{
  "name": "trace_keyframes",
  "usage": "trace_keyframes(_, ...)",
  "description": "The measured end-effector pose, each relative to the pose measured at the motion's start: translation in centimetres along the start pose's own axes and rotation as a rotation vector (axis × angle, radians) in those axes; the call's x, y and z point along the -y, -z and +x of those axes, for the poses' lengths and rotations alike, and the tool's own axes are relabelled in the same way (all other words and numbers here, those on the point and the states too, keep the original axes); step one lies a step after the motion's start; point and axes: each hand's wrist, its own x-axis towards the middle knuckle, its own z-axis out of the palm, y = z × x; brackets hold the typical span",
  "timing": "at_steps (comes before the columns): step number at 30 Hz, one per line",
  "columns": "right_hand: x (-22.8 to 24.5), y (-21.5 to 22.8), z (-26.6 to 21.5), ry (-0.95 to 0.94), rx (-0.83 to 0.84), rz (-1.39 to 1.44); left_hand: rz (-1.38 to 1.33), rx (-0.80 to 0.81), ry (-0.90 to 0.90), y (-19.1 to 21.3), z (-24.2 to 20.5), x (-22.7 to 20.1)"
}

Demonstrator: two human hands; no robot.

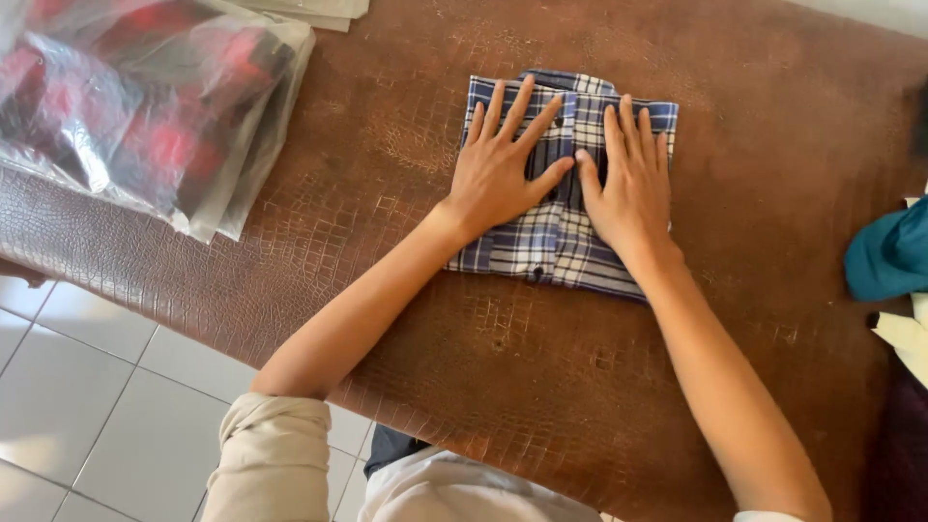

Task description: Folding a blue plaid shirt and preparing to place it into a plastic bag.

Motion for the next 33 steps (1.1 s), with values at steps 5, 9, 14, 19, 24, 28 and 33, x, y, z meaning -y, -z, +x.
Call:
trace_keyframes(5,0.0,-0.5,-1.6,-0.073,-0.051,-0.06,0.027,-0.112,-0.094,-0.1,-0.6,0.7)
trace_keyframes(9,-0.3,-0.1,-0.2,-0.096,-0.061,-0.064,0.05,-0.161,-0.14,1.1,-1.6,-0.9)
trace_keyframes(14,-1.1,-0.1,-0.9,-0.088,-0.035,-0.051,0.074,0.065,-0.206,4.1,-5.8,-6.3)
trace_keyframes(19,1.0,0.6,-0.2,0.023,-0.063,0.02,-0.006,0.016,-0.183,2.2,-7.7,-6.2)
trace_keyframes(24,1.9,1.2,0.3,0.011,0.131,0.117,-0.009,0.015,-0.204,1.7,-8.3,-5.5)
trace_keyframes(28,1.7,1.3,0.6,0.031,0.121,0.053,0.017,0.028,-0.203,1.4,-8.3,-5.6)
trace_keyframes(33,5.6,1.7,2.0,0.178,0.045,-0.09,0.101,0.003,-0.19,1.2,-8.5,-5.7)
